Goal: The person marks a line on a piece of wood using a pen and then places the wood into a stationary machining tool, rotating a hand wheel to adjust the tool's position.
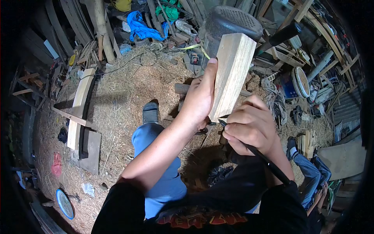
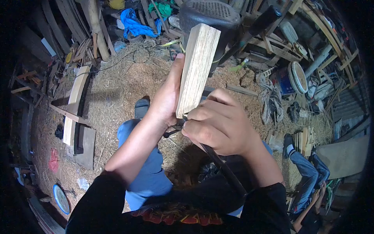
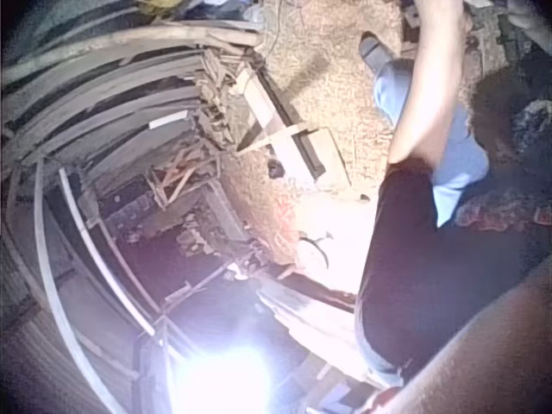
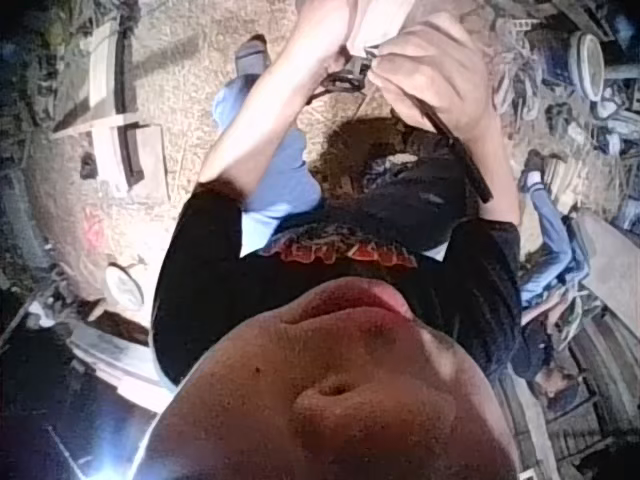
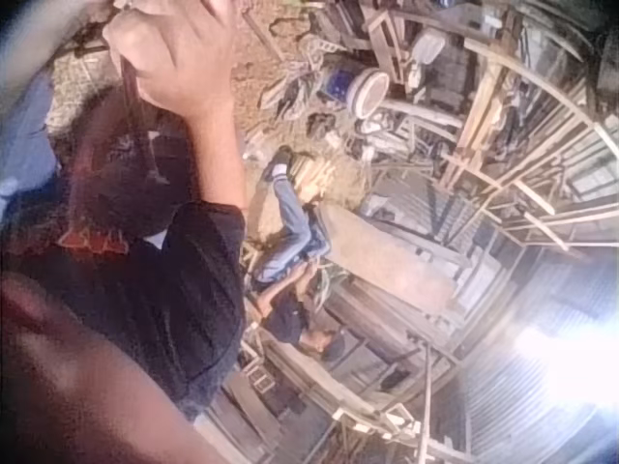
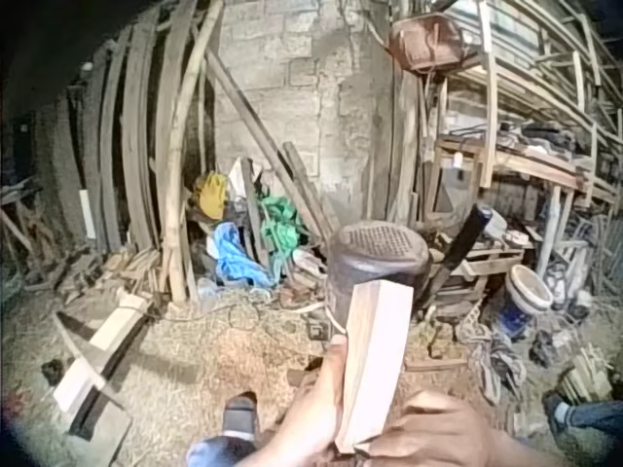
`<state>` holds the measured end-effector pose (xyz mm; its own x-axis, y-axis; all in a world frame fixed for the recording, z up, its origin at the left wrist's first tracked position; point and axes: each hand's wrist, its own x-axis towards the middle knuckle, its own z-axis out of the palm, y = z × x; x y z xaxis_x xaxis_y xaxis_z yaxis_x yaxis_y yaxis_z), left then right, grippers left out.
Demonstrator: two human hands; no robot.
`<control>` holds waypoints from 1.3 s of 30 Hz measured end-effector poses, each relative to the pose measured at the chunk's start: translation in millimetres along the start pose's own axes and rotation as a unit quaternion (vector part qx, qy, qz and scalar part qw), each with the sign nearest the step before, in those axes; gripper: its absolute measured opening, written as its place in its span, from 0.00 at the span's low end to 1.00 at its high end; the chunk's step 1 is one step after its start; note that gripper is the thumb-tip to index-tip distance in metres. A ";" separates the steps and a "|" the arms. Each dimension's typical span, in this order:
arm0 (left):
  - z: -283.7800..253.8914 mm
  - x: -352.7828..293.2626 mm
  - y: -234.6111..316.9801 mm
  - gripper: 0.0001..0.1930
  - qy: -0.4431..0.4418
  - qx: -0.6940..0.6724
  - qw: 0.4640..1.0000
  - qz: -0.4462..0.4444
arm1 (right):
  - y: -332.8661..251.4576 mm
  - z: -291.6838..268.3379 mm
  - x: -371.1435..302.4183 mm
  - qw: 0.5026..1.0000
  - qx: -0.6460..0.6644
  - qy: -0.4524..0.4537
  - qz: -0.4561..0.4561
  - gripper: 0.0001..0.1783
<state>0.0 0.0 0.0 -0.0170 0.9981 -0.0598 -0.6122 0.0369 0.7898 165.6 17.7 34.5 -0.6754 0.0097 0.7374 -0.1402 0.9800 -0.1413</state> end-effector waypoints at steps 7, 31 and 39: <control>0.1 -0.8 1.3 0.32 0.006 -0.017 1.000 -0.001 | -1.9 -0.4 6.1 0.999 0.014 0.032 0.002 0.21; -2.3 0.7 -0.6 0.31 -0.003 -0.020 1.000 -0.002 | -1.9 0.5 5.1 1.000 0.018 0.014 0.012 0.22; -2.2 0.1 0.8 0.31 -0.013 -0.019 1.000 0.000 | 0.7 1.1 2.9 1.000 0.017 0.015 0.012 0.22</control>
<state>-2.2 0.0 -0.7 0.0037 0.9990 -0.0442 -0.6423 0.0363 0.7656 162.7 18.2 35.8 -0.6565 0.0399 0.7533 -0.1483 0.9723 -0.1807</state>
